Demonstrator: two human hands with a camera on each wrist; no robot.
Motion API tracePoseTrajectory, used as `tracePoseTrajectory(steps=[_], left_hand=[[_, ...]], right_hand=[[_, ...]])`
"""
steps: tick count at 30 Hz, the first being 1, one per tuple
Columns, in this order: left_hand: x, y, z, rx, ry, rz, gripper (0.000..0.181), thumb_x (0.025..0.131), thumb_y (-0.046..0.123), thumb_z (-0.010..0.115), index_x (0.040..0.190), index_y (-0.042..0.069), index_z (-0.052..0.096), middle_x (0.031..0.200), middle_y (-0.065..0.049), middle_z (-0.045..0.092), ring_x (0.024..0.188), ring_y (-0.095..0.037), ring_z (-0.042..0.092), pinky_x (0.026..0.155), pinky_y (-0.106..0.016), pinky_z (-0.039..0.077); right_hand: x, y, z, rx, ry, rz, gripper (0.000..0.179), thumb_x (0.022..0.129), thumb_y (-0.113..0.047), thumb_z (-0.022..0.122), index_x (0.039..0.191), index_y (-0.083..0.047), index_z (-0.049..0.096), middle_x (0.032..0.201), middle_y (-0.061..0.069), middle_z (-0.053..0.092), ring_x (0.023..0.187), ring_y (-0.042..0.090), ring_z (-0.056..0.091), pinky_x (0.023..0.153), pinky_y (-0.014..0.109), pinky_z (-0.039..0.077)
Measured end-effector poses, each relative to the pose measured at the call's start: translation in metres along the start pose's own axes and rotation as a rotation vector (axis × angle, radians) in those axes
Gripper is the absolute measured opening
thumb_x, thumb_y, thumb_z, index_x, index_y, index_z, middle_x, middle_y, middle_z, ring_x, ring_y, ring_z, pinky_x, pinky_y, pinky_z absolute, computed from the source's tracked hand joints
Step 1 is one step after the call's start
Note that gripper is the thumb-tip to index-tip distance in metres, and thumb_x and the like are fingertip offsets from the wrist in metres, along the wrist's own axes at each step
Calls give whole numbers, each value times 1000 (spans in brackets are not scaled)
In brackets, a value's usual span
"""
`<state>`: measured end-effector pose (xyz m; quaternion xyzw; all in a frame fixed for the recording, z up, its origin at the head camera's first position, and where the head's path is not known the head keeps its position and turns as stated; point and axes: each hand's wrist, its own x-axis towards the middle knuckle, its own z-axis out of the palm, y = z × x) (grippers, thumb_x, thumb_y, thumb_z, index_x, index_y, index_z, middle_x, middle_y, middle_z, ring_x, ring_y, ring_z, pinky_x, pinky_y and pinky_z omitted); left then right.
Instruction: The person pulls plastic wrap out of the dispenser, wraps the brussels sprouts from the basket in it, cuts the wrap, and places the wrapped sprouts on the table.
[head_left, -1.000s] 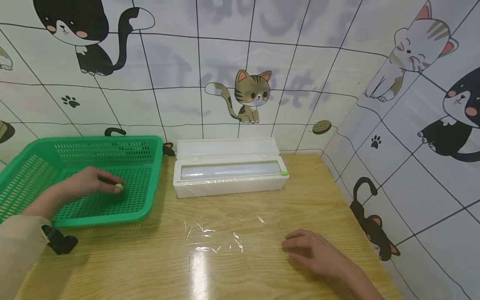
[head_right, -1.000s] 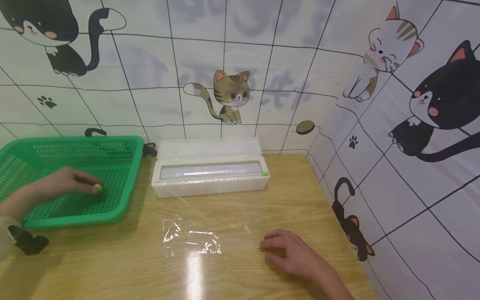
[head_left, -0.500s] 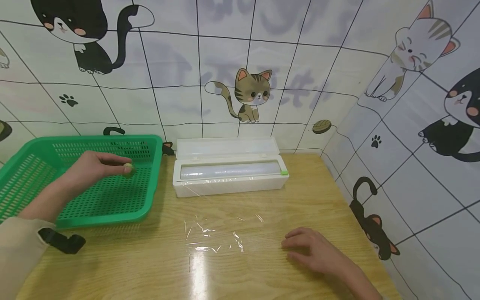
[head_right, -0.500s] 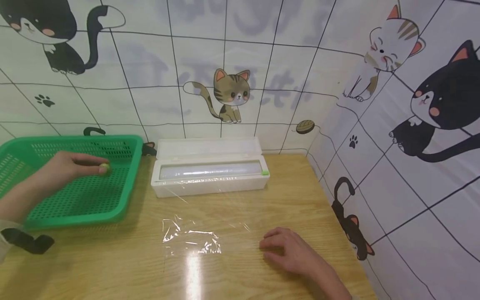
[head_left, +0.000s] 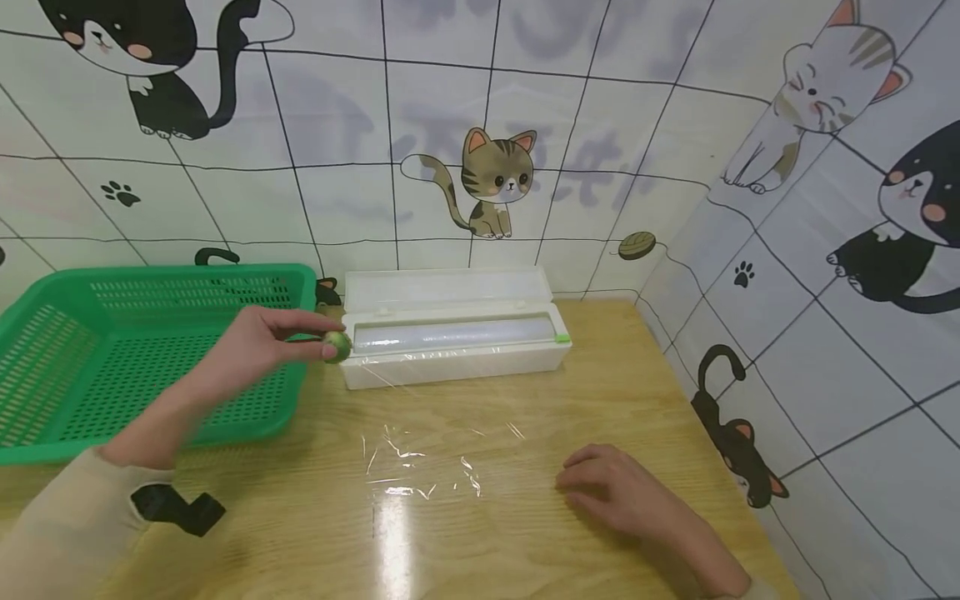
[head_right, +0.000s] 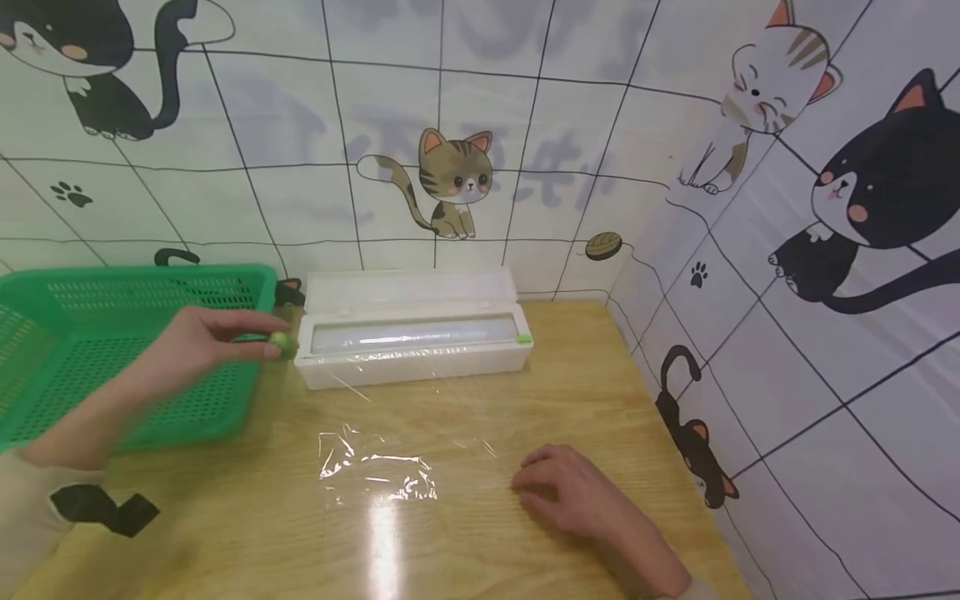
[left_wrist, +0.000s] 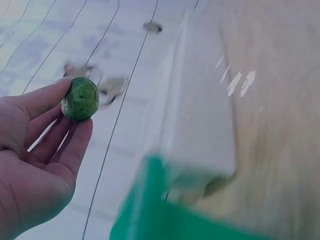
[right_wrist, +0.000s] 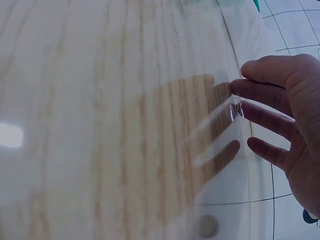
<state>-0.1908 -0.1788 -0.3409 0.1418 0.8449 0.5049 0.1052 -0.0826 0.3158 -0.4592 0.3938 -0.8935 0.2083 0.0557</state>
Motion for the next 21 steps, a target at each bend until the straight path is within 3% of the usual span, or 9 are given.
tracePoseTrajectory(steps=[2, 6, 9, 21], left_hand=[[1, 2, 16, -78, -32, 34, 40, 89, 27, 82, 123, 7, 74, 121, -6, 73, 107, -12, 70, 90, -26, 54], [4, 1, 48, -254, -118, 58, 36, 88, 14, 83, 120, 0, 73, 116, -10, 73, 103, -20, 73, 91, -31, 57], [10, -2, 69, -315, -169, 68, 33, 87, 7, 82, 118, -3, 73, 114, -14, 73, 100, -23, 74, 91, -34, 57], [34, -5, 138, -272, -216, 148, 27, 81, -2, 85, 106, -6, 77, 109, -13, 74, 98, -23, 72, 85, -30, 59]], right_hand=[[0, 0, 1, 2, 4, 0, 25, 81, -8, 84, 103, -19, 79, 104, -8, 73, 98, 16, 66, 83, 41, 56], [-2, 1, 2, 5, 15, -3, 25, 81, -8, 85, 103, -19, 79, 104, -7, 73, 98, 17, 66, 83, 41, 57], [-2, 2, 3, 9, 18, 1, 26, 81, -8, 84, 103, -19, 79, 105, -6, 73, 99, 18, 66, 83, 41, 57], [-3, 6, 7, 25, 75, -27, 30, 76, -5, 86, 101, -20, 79, 103, -5, 73, 97, 18, 67, 80, 40, 57]])
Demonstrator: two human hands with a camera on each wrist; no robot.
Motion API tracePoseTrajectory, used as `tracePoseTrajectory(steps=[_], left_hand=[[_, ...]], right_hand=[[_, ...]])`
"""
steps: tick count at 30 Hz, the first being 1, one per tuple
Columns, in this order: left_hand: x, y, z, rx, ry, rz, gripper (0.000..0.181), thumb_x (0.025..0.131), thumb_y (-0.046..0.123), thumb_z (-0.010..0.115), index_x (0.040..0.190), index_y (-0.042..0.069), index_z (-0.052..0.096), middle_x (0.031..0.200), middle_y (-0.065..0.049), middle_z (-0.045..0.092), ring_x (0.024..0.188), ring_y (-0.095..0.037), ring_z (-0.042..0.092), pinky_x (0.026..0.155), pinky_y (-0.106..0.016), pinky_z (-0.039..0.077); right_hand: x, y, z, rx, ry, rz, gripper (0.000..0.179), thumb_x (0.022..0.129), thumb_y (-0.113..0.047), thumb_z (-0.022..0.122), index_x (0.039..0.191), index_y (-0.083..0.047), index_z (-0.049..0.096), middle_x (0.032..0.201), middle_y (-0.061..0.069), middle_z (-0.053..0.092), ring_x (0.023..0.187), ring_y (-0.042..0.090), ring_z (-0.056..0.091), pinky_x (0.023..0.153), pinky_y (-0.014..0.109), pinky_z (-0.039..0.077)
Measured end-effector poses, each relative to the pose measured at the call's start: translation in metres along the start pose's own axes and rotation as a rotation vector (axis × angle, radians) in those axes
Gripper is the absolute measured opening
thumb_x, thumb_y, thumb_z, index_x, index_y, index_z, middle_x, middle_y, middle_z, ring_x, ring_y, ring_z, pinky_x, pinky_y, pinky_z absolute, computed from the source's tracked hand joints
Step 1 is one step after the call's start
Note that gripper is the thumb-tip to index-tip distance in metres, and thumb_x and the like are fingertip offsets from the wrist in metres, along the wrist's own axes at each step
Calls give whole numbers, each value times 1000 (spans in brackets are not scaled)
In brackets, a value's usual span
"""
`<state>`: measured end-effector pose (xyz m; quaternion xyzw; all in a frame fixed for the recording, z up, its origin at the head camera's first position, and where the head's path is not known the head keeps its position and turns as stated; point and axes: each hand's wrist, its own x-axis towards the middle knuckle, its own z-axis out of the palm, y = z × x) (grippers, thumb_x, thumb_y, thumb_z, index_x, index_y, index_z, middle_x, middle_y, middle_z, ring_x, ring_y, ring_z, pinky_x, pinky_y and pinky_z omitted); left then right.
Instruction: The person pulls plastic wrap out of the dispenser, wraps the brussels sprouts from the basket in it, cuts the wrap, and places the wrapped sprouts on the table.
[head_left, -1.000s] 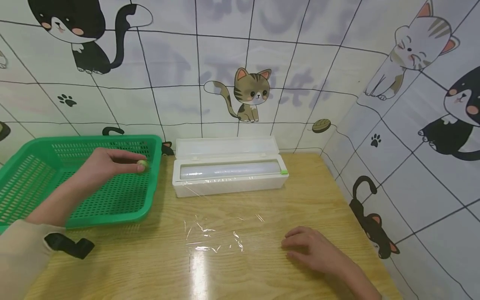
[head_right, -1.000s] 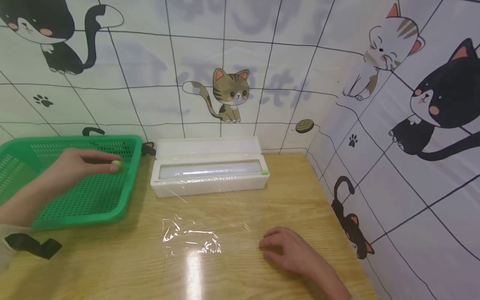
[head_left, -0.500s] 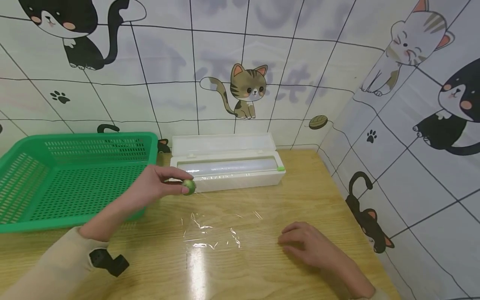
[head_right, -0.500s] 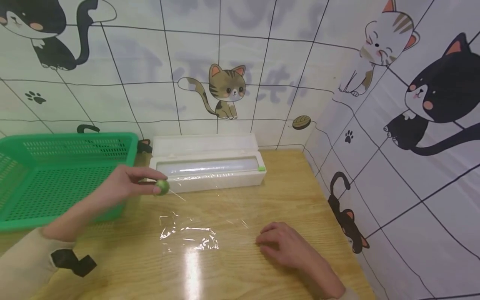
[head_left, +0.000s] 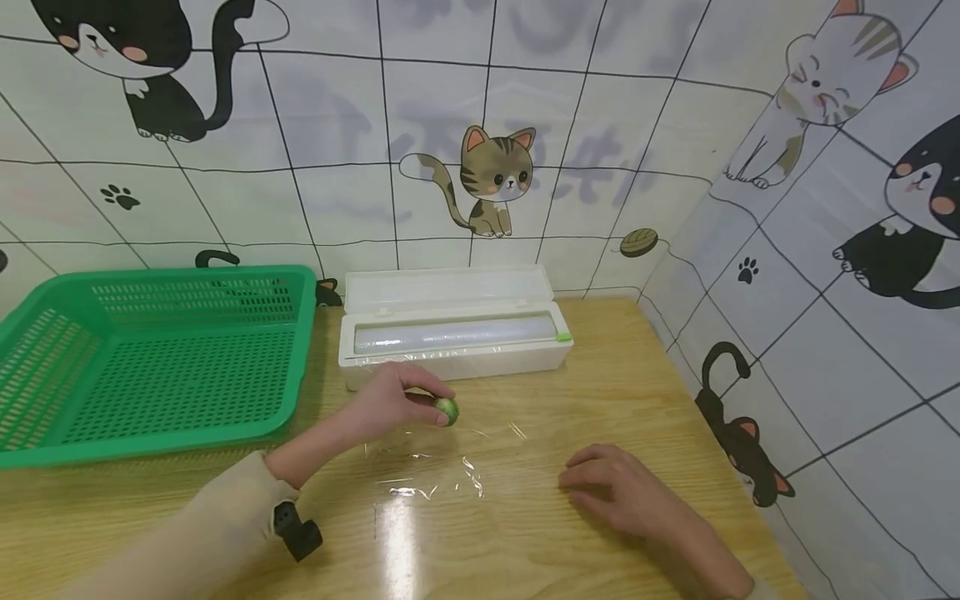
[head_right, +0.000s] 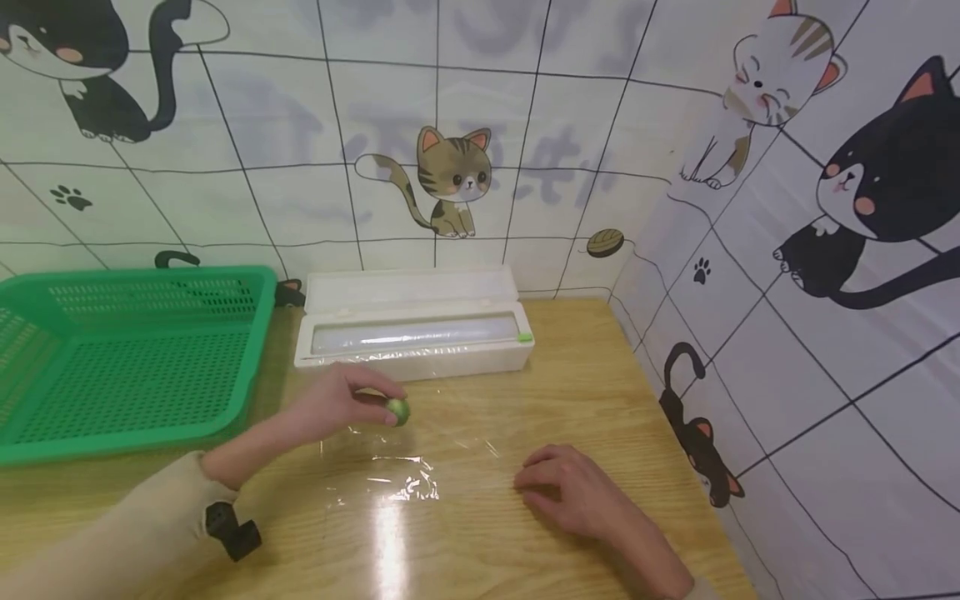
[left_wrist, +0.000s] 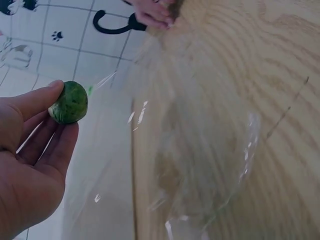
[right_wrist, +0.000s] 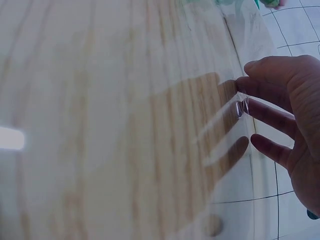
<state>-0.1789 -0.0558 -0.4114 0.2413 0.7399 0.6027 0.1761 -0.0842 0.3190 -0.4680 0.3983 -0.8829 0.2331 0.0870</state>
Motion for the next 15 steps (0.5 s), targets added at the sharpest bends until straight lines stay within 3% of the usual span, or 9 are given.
tracePoseTrajectory(steps=[6, 15], left_hand=[[13, -16, 29, 29, -46, 41, 24, 80, -4, 84, 102, -5, 77, 104, -12, 75, 97, -22, 71, 87, -29, 58], [23, -33, 57, 150, -23, 90, 25, 78, -5, 85, 102, -4, 77, 99, -6, 75, 88, -11, 69, 80, -24, 58]], right_hand=[[0, 1, 0, 4, -5, 7, 30, 76, -5, 87, 100, -21, 79, 102, -7, 73, 96, 16, 67, 80, 39, 57], [1, 2, 3, -14, 18, 3, 30, 72, -5, 89, 97, -20, 80, 100, -7, 74, 95, 17, 67, 79, 39, 58]])
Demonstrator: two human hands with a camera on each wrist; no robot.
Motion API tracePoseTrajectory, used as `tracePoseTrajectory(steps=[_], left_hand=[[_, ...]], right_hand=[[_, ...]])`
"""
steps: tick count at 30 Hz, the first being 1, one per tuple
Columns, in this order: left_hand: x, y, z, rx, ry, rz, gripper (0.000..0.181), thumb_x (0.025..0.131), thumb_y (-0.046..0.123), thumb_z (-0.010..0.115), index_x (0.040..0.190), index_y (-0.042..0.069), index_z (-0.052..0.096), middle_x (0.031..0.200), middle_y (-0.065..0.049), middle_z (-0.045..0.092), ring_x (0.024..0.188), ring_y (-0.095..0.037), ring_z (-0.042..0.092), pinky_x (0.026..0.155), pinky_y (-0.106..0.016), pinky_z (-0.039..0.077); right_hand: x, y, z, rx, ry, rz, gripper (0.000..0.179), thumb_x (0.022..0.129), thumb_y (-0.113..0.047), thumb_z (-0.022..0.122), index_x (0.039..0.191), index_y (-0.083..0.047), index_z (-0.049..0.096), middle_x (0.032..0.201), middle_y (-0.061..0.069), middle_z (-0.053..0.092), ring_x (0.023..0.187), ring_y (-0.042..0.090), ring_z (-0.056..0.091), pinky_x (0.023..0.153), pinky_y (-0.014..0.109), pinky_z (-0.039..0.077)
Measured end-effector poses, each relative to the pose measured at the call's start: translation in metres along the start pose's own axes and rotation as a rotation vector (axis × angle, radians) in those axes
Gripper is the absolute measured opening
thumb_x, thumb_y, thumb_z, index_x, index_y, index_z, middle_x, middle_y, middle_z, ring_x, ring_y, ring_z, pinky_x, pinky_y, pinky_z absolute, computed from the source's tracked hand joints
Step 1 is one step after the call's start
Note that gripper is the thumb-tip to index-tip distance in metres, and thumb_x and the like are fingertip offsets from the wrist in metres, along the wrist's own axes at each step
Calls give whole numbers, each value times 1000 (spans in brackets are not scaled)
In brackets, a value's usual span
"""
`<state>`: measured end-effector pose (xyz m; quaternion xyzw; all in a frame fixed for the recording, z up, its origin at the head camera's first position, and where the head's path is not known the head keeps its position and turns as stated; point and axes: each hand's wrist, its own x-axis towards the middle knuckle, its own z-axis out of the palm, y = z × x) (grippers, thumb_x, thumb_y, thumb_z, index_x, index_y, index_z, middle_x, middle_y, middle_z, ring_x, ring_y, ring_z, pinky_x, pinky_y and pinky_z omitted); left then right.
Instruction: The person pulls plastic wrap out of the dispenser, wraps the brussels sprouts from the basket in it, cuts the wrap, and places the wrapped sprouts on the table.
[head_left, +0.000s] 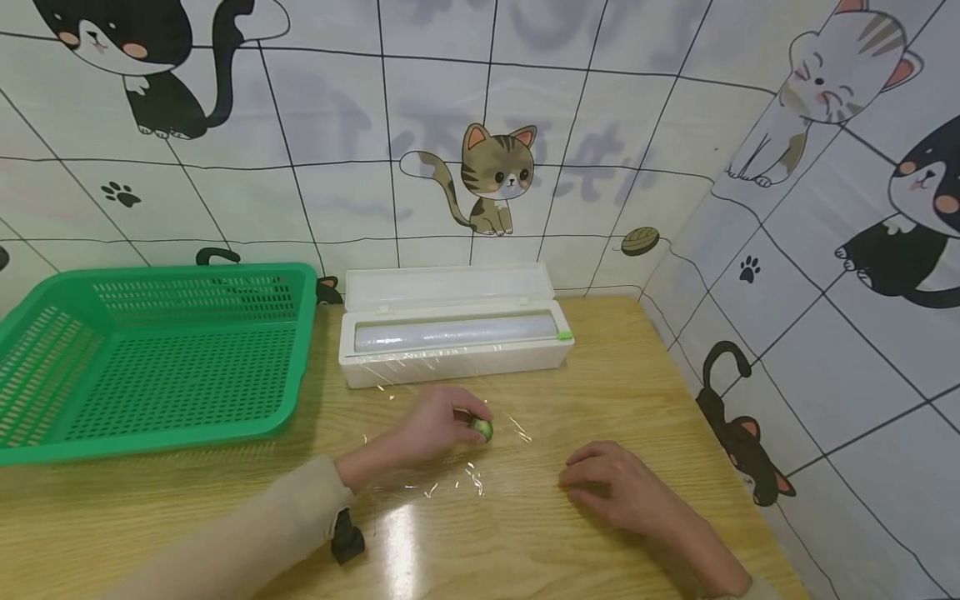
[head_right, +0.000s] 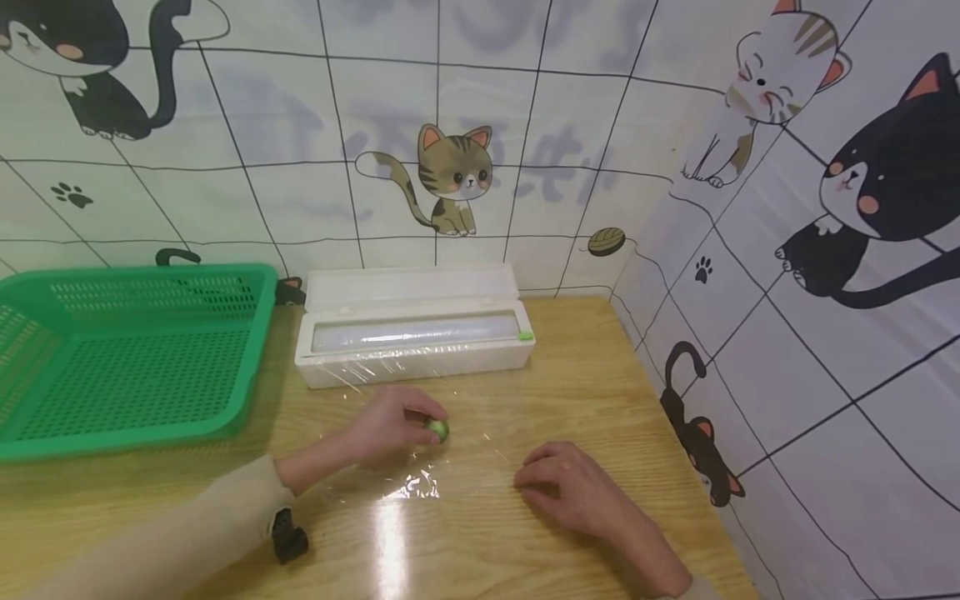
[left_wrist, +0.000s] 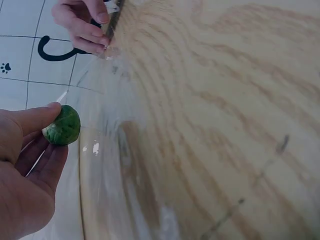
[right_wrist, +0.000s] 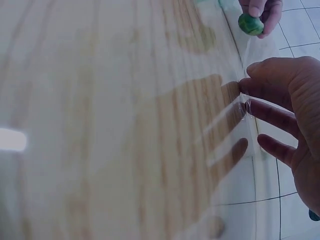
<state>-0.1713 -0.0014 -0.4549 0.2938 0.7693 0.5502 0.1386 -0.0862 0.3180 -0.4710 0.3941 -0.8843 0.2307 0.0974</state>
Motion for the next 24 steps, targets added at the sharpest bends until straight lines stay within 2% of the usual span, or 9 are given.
tracePoseTrajectory(steps=[4, 9, 13, 20, 24], left_hand=[[1, -3, 5, 84, 1, 27, 23, 77, -3, 86, 98, -1, 78, 95, -3, 75, 83, -10, 65, 74, -23, 56], [1, -6, 8, 209, -1, 94, 23, 76, -3, 87, 98, 1, 78, 97, -3, 75, 86, -13, 66, 77, -24, 56], [0, -7, 9, 295, 1, 161, 24, 76, -1, 88, 97, 2, 78, 98, -4, 76, 90, -17, 68, 79, -26, 56], [-2, -5, 7, 354, -26, 140, 28, 78, 3, 87, 105, 2, 78, 106, -5, 76, 98, -20, 68, 87, -29, 55], [-4, -8, 6, 433, -17, 205, 32, 77, 4, 88, 107, 2, 78, 111, -6, 75, 105, -22, 69, 95, -34, 54]], right_hand=[[0, -1, 1, 0, 12, 4, 31, 71, -5, 89, 96, -20, 80, 100, -6, 73, 94, 17, 67, 79, 39, 57], [0, -1, 1, 5, 15, 5, 33, 70, -4, 90, 97, -20, 79, 99, -9, 73, 94, 15, 67, 78, 36, 57], [3, -1, 2, 10, 35, -33, 35, 69, -3, 91, 98, -19, 78, 99, -9, 74, 93, 14, 67, 81, 33, 56], [4, 3, 5, 16, 84, -98, 37, 67, 0, 89, 98, -17, 78, 104, -1, 75, 92, 16, 69, 85, 30, 54], [4, 5, 5, 33, 108, -115, 39, 65, 3, 90, 97, -16, 78, 106, 3, 74, 92, 19, 70, 87, 24, 53]])
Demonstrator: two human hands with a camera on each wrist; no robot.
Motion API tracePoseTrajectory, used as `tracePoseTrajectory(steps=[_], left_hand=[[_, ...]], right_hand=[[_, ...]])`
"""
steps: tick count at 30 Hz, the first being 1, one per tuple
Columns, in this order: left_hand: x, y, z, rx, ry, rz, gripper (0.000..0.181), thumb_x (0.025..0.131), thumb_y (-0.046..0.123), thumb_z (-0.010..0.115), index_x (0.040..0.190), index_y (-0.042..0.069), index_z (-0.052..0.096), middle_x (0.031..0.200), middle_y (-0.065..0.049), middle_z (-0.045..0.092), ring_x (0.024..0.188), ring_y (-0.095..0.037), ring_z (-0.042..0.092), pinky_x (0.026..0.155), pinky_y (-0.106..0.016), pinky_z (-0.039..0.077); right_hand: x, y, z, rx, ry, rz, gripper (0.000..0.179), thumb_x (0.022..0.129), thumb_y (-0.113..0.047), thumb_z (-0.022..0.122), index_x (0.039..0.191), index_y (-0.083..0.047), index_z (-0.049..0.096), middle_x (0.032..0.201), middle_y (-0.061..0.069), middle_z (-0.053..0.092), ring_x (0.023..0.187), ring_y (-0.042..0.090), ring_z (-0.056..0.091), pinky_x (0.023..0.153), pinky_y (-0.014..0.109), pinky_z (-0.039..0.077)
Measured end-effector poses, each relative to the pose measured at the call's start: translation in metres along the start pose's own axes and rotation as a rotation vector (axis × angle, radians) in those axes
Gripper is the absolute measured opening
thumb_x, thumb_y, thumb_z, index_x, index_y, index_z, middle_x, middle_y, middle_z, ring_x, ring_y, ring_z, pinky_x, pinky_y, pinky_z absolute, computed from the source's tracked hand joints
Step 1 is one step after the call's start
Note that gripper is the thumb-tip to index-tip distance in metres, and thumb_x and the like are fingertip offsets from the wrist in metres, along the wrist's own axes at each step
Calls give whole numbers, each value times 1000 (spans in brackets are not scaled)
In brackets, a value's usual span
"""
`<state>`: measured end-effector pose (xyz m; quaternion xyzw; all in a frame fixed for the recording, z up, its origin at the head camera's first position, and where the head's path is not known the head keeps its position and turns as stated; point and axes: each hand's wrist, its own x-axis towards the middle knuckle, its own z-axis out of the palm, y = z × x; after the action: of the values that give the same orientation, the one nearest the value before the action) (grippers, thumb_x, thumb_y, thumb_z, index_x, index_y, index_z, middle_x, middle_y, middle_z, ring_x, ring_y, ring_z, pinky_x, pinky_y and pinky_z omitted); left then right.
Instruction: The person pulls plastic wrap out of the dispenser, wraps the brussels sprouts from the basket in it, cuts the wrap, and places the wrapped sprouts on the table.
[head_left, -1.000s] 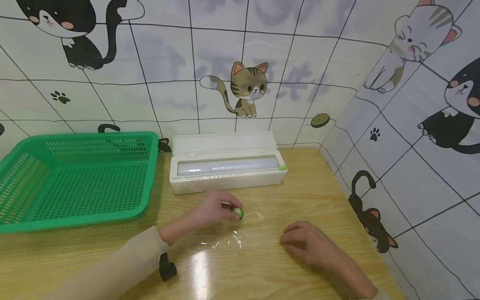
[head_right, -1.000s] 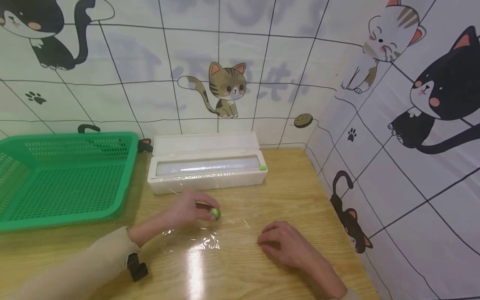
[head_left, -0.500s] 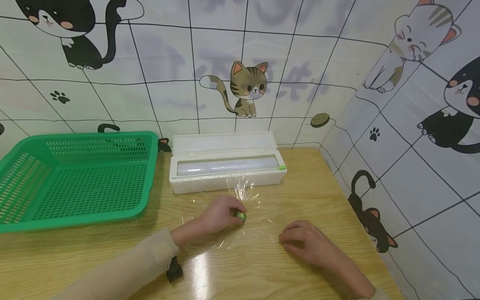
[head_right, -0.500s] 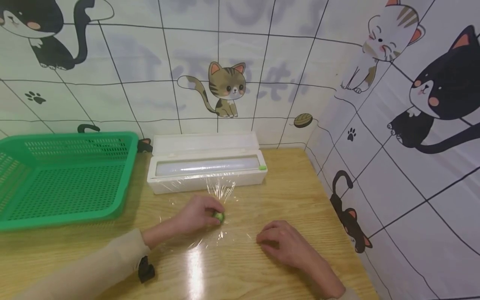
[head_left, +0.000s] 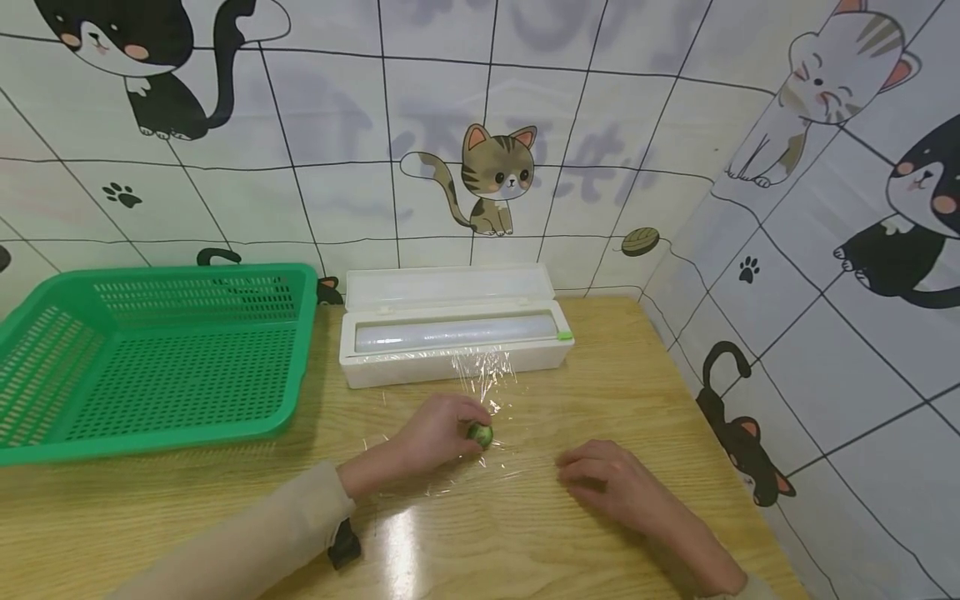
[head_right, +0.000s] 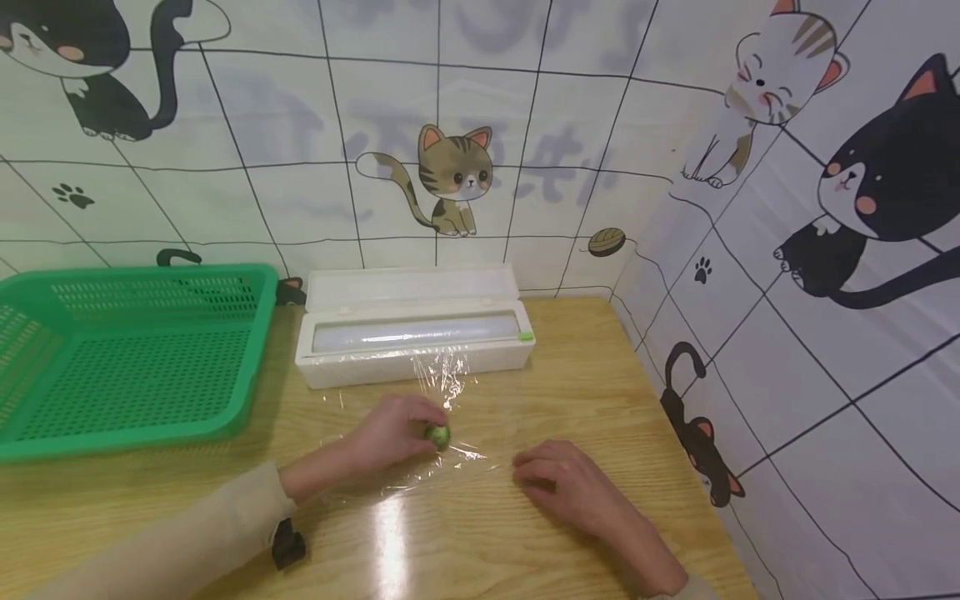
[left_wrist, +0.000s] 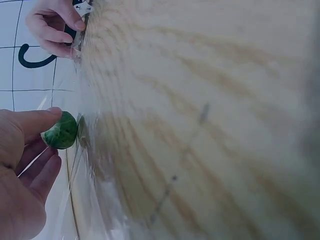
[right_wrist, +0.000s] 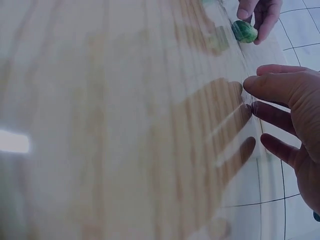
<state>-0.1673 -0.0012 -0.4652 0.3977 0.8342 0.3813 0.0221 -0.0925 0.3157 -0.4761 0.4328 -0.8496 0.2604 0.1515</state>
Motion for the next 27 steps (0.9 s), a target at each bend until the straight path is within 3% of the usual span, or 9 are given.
tracePoseTrajectory(steps=[3, 7, 14, 18, 27], left_hand=[[-8, 0, -5, 56, 40, 30, 34, 78, 5, 87, 110, 2, 77, 117, -8, 74, 112, -25, 68, 100, -39, 53], [-31, 0, -23, 33, 73, 5, 30, 81, 3, 82, 110, 1, 76, 115, -10, 74, 110, -28, 69, 98, -44, 54], [-84, -13, -51, 64, -8, -29, 11, 80, 6, 83, 90, 12, 82, 96, 3, 77, 92, -15, 71, 87, -37, 57], [-110, -15, -56, 61, -48, -32, 11, 78, 8, 87, 85, 15, 81, 98, 6, 75, 94, -14, 69, 84, -34, 57], [-132, -16, -55, 76, -73, -4, 18, 77, 20, 91, 92, 17, 83, 118, 4, 69, 114, -25, 65, 97, -42, 54]], right_hand=[[0, 0, 2, 25, 4, 19, 40, 64, 5, 90, 96, -14, 78, 106, 6, 74, 92, 21, 70, 90, 18, 51], [0, -1, 6, 52, -5, 81, 34, 67, 5, 89, 95, -11, 79, 106, 6, 74, 93, 21, 71, 93, 11, 46], [-3, 2, 11, 115, 22, 79, 30, 65, 7, 89, 89, -8, 80, 104, 8, 74, 92, 23, 70, 91, 12, 48], [-3, 6, 10, 131, 23, 64, 29, 65, 9, 88, 86, -9, 80, 104, 8, 73, 92, 23, 70, 91, 12, 49], [0, 9, 5, 153, -3, 72, 26, 69, 9, 87, 84, -11, 79, 104, 7, 72, 91, 21, 68, 89, 10, 48]])
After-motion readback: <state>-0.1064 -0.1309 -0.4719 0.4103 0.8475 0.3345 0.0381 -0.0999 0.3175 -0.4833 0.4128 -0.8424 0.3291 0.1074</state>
